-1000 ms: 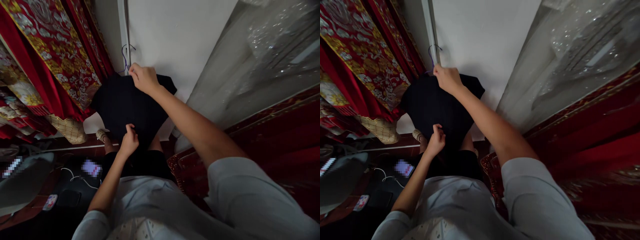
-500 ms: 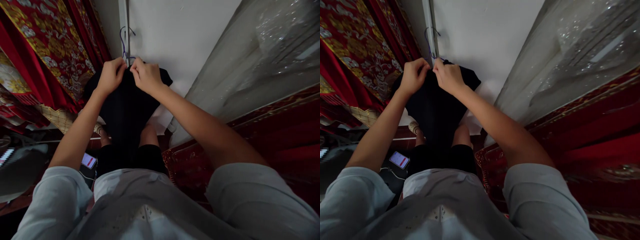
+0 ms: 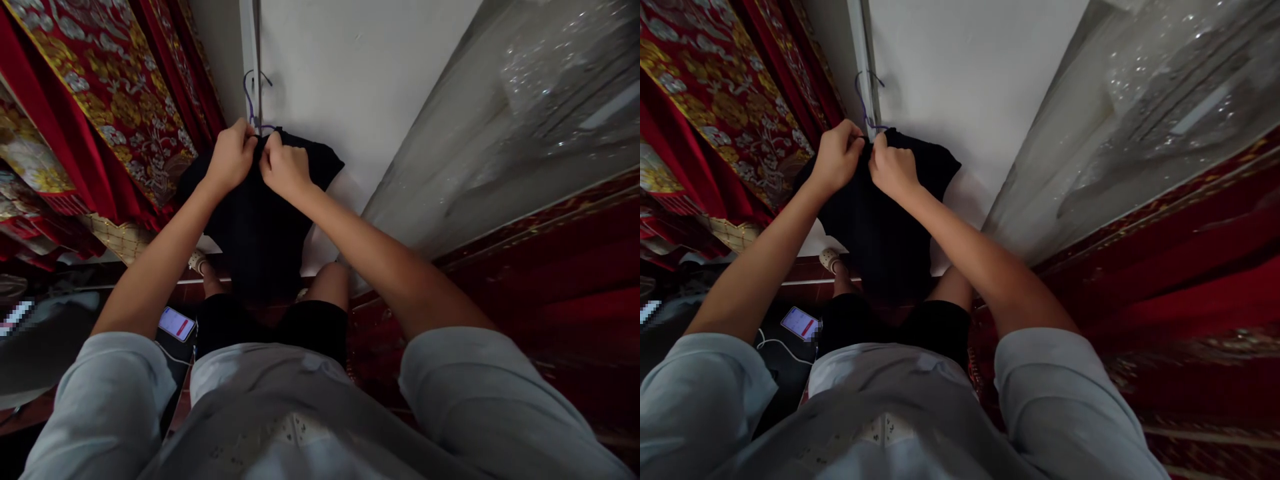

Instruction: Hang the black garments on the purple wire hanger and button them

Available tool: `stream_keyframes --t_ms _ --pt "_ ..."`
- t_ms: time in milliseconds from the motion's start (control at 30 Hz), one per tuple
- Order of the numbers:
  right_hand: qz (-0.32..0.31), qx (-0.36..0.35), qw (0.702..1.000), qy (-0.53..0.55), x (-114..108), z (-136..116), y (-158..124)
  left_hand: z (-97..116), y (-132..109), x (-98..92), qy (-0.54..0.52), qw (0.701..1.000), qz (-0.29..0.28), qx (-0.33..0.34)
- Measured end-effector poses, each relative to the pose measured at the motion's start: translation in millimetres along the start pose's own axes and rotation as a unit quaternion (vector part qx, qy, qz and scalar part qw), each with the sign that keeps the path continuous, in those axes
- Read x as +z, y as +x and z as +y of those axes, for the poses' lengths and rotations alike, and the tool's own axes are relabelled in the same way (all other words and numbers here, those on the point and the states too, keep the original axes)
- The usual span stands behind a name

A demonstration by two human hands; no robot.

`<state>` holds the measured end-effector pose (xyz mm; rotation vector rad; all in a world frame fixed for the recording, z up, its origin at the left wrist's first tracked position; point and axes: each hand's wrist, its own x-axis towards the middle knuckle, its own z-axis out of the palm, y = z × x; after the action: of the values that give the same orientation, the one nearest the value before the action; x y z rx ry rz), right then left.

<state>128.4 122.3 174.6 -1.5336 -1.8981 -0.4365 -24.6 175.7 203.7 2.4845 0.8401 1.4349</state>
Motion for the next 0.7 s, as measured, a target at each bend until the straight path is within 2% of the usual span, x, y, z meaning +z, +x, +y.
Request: stream_keyframes --t_ms 133,300,367,433,533,633,700 --pt "-0.049 0.004 0.998 -0.026 1 -17 -4 -16 -11 8.6 -0.010 0.999 0.038 -0.022" --pt "-0.068 -0.008 0.998 0.004 14 -24 -4 -31 -23 24.2 -0.023 0.996 0.072 -0.042" --pt "-0.061 -0.001 0.997 0.043 20 -22 -3 -35 -26 28.0 -0.027 0.995 0.088 -0.043" --pt "-0.027 0.026 0.991 0.132 24 -17 -1 -38 -28 28.1 -0.030 0.994 0.102 -0.039" --pt "0.005 0.104 0.947 0.305 24 -8 5 -40 -32 25.1 -0.040 0.994 0.101 -0.026" --pt "-0.044 0.195 0.868 0.455 27 1 10 -33 -35 26.6 -0.056 0.994 0.088 -0.009" --pt "-0.080 0.219 0.835 0.499 37 4 6 -27 -31 29.4 -0.071 0.993 0.092 -0.008"
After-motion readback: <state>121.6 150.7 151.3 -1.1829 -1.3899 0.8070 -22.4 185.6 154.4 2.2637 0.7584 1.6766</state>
